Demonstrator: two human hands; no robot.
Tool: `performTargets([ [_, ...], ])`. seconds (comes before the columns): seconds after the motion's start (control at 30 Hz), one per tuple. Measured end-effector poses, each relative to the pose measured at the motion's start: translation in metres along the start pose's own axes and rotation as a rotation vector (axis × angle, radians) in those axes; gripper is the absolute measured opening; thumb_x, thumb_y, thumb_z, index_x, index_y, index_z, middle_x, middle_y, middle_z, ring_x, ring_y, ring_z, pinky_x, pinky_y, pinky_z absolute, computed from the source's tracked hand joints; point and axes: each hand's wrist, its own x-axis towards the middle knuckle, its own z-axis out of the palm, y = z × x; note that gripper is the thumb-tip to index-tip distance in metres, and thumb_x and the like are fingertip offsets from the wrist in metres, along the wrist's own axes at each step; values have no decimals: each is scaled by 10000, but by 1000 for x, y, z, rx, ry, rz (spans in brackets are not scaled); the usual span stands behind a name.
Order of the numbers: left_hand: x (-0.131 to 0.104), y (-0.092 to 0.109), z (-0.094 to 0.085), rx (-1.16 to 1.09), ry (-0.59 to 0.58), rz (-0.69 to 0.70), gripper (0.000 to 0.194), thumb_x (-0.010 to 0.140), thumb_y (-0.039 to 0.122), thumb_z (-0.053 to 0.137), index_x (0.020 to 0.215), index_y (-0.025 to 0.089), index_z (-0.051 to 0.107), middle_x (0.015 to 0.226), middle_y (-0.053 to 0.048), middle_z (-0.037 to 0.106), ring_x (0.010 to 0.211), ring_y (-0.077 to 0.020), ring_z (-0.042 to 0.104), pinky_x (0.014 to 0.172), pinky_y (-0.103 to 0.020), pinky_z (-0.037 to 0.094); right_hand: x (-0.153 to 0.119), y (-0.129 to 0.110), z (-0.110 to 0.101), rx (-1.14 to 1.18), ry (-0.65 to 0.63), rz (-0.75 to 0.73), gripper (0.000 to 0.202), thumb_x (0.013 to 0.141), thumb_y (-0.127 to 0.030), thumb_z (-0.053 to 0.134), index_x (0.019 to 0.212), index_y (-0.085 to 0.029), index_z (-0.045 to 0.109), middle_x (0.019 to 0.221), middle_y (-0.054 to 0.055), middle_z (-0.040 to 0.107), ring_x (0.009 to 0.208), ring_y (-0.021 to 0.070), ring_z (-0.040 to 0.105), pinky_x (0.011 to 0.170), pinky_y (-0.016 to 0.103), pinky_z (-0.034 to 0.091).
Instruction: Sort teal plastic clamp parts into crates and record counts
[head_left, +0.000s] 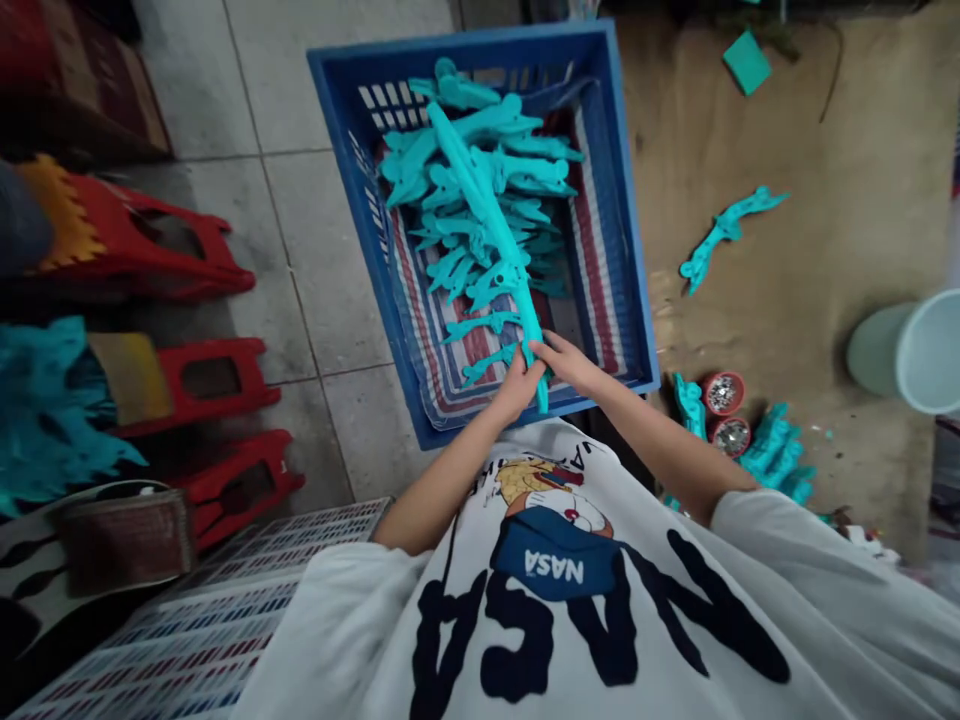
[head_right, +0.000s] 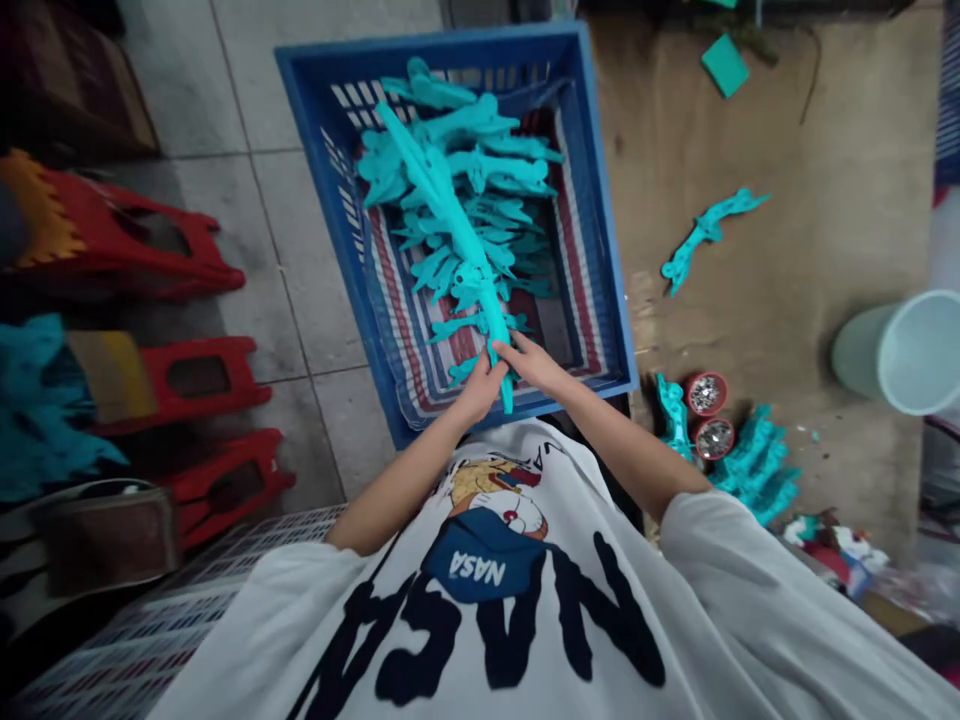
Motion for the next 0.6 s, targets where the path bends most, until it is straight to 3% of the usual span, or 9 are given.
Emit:
performTargets([
  [0.17,-18,19,1,330,14,163,649,804,281,792,1380,196,506,1270,-144,666,1217,-313,648,1100,-463,504,-30,-18,-5,-130,29,-19,576,838,-651,691,1212,-225,588,1036,39,694,964,240,647,893,377,539],
  [0.3,-23,20,13,475,61,130,692,692,289,907,1271,192,539,1262,-163,633,1153,-350,668,1028,-482,527,-43,-23,-19,-170,52,-3,645,780,-616,763,1238,-239,510,923,5,670,850,232,638,837,383,539],
  [0.4,-18,20,14,322,-98,77,807,636,337,964,1296,215,518,1259,-129,650,1154,-320,669,1010,-445,543,-51,-15,-30,-110,94,10,682,729,-576,818,1219,-254,469,884,-23,644,825,210,628,825,369,553],
  [0.5,-13,21,11,39,-310,-74,830,644,471,964,1294,248,499,1182,-72,679,1036,-250,698,900,-383,579,-57,-5,-40,165,92,25,698,711,-560,819,1218,-265,440,959,-25,634,871,192,642,784,339,583],
  [0.6,-11,26,13,-38,-372,-204,759,691,558,908,1257,266,495,1112,-43,680,870,-198,691,785,-356,576,-64,-2,-50,287,64,48,730,705,-580,804,1255,-273,435,1065,0,650,911,208,669,757,356,604],
])
